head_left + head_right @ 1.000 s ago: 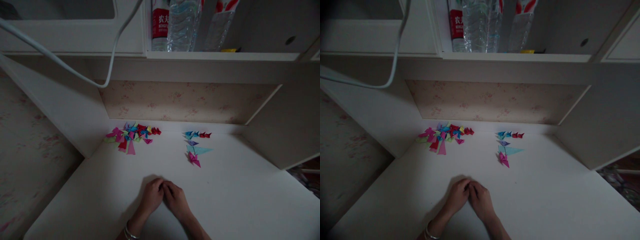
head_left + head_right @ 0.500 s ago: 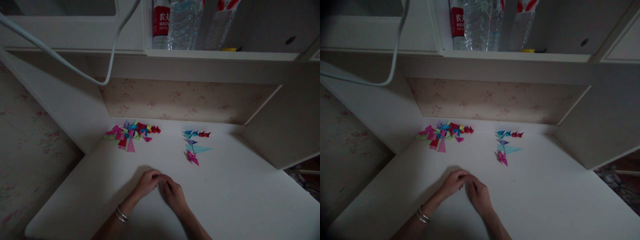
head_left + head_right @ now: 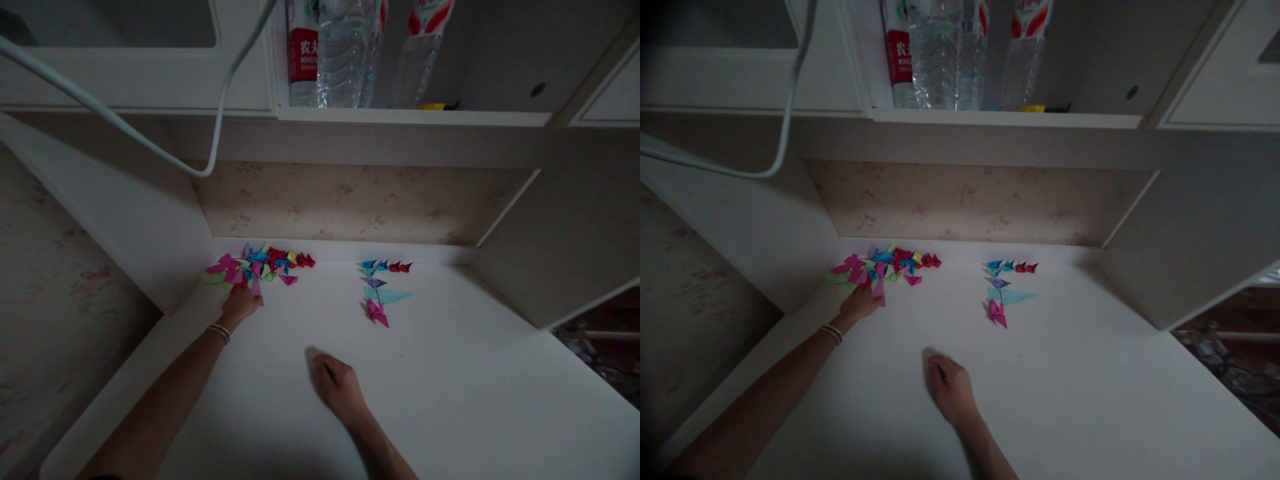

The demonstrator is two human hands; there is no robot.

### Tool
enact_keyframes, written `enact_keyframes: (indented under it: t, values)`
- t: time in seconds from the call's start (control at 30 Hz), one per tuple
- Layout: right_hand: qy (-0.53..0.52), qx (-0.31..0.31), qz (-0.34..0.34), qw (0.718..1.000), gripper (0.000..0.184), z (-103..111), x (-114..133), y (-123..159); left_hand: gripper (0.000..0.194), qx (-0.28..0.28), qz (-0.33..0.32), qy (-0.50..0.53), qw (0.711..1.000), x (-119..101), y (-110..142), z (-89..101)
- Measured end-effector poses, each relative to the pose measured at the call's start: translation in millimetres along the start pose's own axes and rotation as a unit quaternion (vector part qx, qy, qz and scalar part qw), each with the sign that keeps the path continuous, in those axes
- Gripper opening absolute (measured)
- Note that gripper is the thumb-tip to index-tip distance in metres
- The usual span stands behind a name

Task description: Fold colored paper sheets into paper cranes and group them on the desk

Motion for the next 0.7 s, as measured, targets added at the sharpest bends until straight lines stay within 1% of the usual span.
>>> enact_keyframes:
  t: [0.1,0.2,0.37,0.47,0.7]
  values:
    - [0.002,-0.001,0.006,1.000,0.027,-1,-1,0,0.058,0.001,0.008,-0.005,1.000,-2,-1,-8.5]
    - [0.002,0.000,0.010,1.000,0.027,-1,-1,0,0.059,0.002,0.008,-0.001,1.000,-2,-5,-12.3]
    - [0.002,-0.002,0.010,1.000,0.029,1,2,0,0.050,0.025,0.021,0.028,0.999,10,-15,-17.6]
    - [-0.001,-0.001,0.009,1.000,0.030,2,5,1,0.044,0.038,0.031,0.043,0.998,15,-15,-20.6]
    - [0.004,-0.003,0.023,1.000,0.029,1,6,3,0.031,0.031,0.030,0.043,0.998,7,-6,-21.7]
Point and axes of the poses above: each hand's wrist, its own y-axis away from the middle knuckle, its own z-axis out of the back of the hand, x = y × z, the point moved 7 cm from there along -y, towards the middle knuckle, and after that the axes turned 13 degrees about -z, right-handed, at the moved point
